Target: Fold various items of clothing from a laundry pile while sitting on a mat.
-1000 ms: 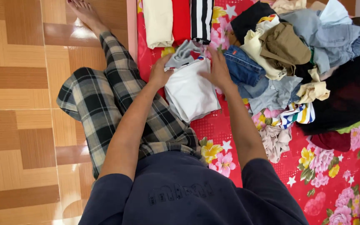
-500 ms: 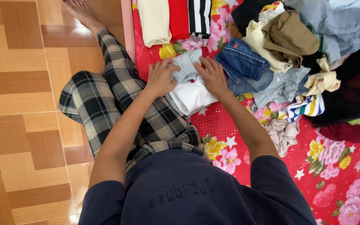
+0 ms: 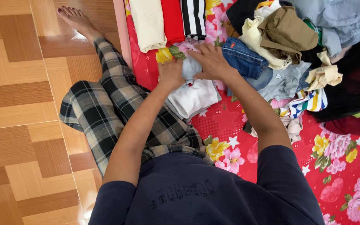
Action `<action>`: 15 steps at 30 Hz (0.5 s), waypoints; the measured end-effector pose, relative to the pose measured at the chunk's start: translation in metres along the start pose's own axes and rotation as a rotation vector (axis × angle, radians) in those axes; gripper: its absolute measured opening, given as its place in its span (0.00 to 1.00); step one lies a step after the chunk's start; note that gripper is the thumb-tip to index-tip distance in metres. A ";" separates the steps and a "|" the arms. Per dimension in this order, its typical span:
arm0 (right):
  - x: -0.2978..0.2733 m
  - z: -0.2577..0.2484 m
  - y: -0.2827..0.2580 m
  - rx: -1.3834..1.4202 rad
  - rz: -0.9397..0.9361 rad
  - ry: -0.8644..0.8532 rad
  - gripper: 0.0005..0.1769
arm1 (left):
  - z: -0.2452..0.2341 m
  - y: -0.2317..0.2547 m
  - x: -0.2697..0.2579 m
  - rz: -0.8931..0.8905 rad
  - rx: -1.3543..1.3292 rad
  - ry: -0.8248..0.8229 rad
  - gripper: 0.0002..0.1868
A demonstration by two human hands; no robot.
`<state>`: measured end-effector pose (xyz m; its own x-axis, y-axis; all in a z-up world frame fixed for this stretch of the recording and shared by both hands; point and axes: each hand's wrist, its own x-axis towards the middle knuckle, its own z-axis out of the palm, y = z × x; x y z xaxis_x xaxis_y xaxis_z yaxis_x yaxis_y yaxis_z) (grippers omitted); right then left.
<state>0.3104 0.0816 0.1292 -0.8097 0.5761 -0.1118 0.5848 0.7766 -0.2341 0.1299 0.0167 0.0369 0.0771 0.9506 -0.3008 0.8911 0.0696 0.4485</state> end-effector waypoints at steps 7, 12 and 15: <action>0.017 0.018 0.015 0.051 0.133 -0.289 0.46 | 0.002 0.006 -0.005 0.327 0.122 0.425 0.24; -0.029 0.061 -0.008 -0.239 0.063 0.430 0.38 | 0.025 0.006 -0.019 0.404 0.197 0.628 0.21; -0.061 0.113 -0.009 -0.211 0.104 0.558 0.35 | -0.021 0.021 -0.047 0.358 -0.005 0.217 0.35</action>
<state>0.3494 0.0106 0.0285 -0.6339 0.6538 0.4132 0.7026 0.7101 -0.0458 0.1358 -0.0199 0.0778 0.2851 0.9567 0.0584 0.8231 -0.2756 0.4965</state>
